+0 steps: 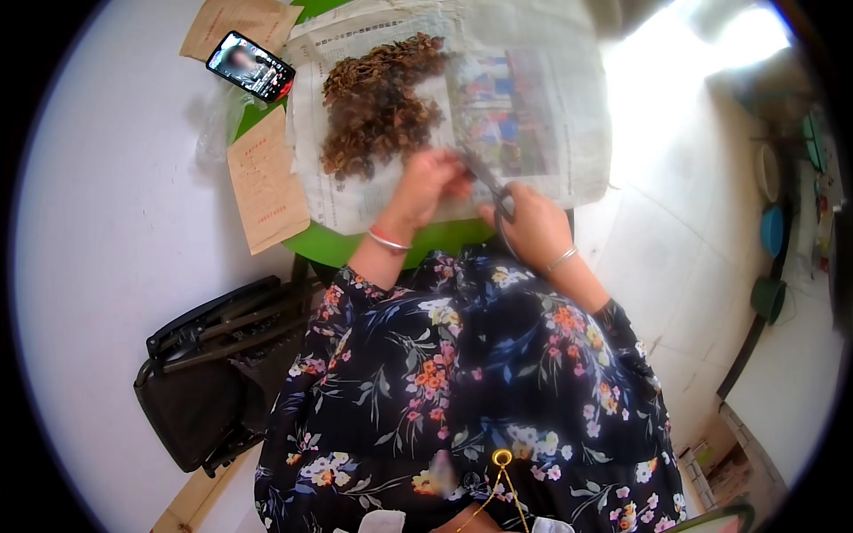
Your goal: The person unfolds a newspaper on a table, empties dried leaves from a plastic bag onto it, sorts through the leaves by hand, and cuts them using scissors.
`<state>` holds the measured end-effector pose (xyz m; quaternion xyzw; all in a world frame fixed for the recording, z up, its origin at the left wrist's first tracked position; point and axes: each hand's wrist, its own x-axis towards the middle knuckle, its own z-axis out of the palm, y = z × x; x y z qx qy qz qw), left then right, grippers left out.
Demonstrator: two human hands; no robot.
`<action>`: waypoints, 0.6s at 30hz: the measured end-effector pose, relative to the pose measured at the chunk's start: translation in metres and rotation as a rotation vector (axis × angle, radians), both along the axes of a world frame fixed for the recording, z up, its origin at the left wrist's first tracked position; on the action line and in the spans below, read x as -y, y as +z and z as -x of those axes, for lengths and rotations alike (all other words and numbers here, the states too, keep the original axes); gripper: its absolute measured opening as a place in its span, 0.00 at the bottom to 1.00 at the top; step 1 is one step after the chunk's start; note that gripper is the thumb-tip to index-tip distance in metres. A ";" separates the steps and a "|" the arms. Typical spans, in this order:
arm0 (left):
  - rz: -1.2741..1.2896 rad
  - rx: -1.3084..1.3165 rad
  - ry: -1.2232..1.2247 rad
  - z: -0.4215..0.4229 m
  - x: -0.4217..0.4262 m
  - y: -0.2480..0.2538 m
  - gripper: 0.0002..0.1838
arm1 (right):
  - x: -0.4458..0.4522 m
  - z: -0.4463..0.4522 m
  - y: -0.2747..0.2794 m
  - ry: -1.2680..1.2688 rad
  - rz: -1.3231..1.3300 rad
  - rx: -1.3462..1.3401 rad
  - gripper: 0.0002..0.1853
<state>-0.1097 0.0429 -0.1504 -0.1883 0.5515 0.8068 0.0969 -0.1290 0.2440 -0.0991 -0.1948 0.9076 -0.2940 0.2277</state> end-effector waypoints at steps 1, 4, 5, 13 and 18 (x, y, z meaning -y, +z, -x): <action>0.012 -0.016 0.016 0.000 -0.001 0.001 0.09 | 0.000 0.000 0.001 0.013 -0.009 -0.018 0.24; 0.035 -0.023 0.003 -0.002 0.001 0.003 0.09 | -0.001 -0.002 0.000 0.032 -0.030 -0.063 0.26; 0.025 -0.022 -0.002 -0.002 0.001 0.001 0.09 | -0.001 -0.002 -0.002 0.032 -0.033 -0.076 0.27; -0.031 -0.038 -0.043 -0.002 0.005 0.001 0.09 | 0.003 0.001 0.004 0.054 0.015 -0.086 0.27; -0.023 -0.053 -0.068 -0.002 0.006 0.002 0.09 | 0.002 0.001 0.004 0.055 0.028 -0.058 0.28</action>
